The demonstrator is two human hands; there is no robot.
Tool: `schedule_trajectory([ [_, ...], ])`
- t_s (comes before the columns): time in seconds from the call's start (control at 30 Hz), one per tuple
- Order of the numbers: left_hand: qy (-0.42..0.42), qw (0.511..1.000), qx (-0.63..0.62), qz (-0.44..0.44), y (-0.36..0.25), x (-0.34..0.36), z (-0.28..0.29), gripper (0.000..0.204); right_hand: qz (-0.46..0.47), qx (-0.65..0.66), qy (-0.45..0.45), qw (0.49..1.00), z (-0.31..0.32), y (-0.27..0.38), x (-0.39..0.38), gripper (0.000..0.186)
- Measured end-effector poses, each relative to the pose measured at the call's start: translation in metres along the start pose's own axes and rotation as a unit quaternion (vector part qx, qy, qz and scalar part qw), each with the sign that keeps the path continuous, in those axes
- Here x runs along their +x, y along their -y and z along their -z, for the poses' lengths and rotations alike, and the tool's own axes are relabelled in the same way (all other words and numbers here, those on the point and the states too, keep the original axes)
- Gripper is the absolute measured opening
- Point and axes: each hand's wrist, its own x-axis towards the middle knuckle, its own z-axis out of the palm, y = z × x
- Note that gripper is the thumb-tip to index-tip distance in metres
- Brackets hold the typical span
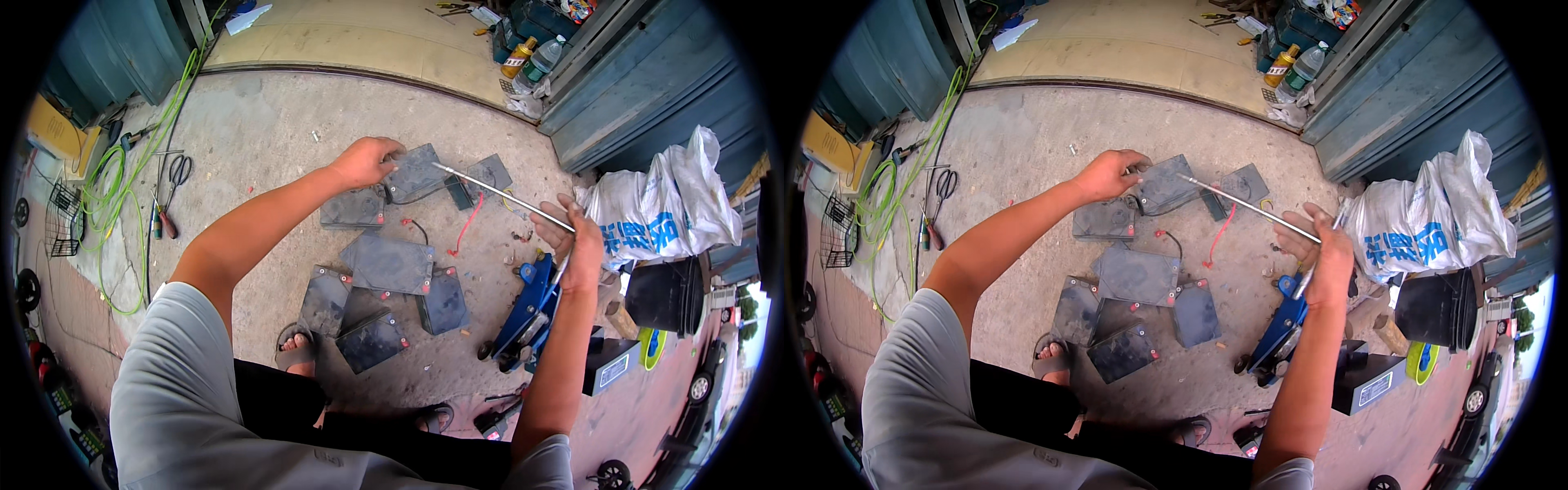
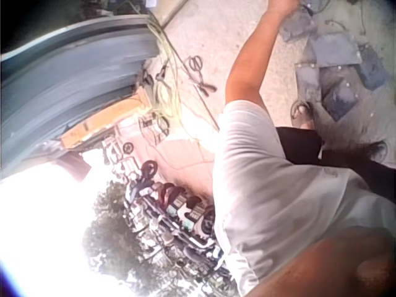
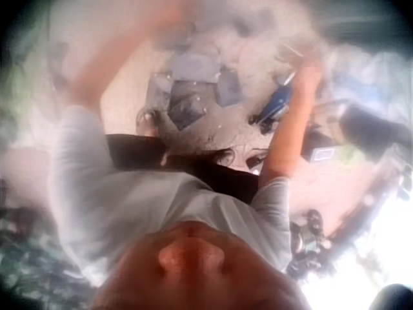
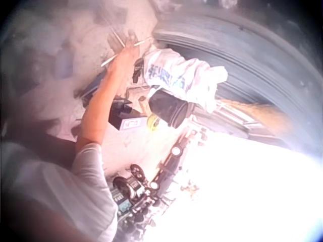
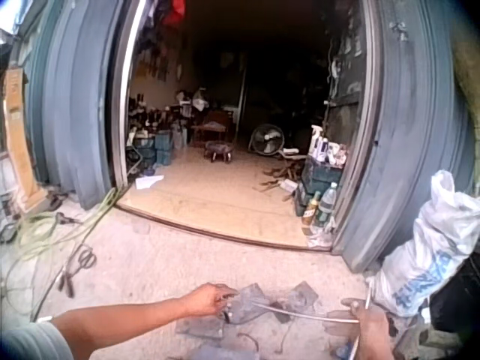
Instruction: The person works on a group of batteries on the ground by hand, using a metal tool to manipulate wires and components.
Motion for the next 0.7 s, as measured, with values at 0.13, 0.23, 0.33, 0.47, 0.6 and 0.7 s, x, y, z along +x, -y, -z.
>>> schedule_trajectory([
  [0.13, 0.028, 0.99, 0.021, -0.14, 0.014, -0.021, -0.019, 0.039, 0.017, -0.08, 0.06, 0.995, -0.072, -0.016, -0.018, 0.042],
  [0.23, 0.088, 0.986, 0.052, -0.131, 0.016, -0.025, -0.027, 0.036, 0.026, -0.127, 0.117, 0.985, -0.113, -0.028, -0.004, 0.04],
  [0.33, 0.163, 0.982, 0.07, -0.057, 0.006, -0.023, -0.02, 0.035, 0.037, -0.202, 0.139, 0.969, -0.143, -0.023, 0.009, 0.039],
  [0.47, 0.109, 0.991, 0.041, -0.068, 0.044, -0.03, -0.022, 0.034, 0.042, -0.272, 0.174, 0.945, -0.173, -0.023, 0.028, 0.038],
  [0.6, 0.123, 0.992, -0.01, -0.037, 0.043, -0.026, -0.027, 0.032, 0.014, -0.247, 0.155, 0.957, -0.171, -0.023, 0.027, 0.038],
  [0.7, 0.139, 0.988, 0.013, -0.072, 0.035, -0.024, -0.032, 0.03, 0.003, -0.242, 0.142, 0.96, -0.16, -0.026, 0.026, 0.037],
])
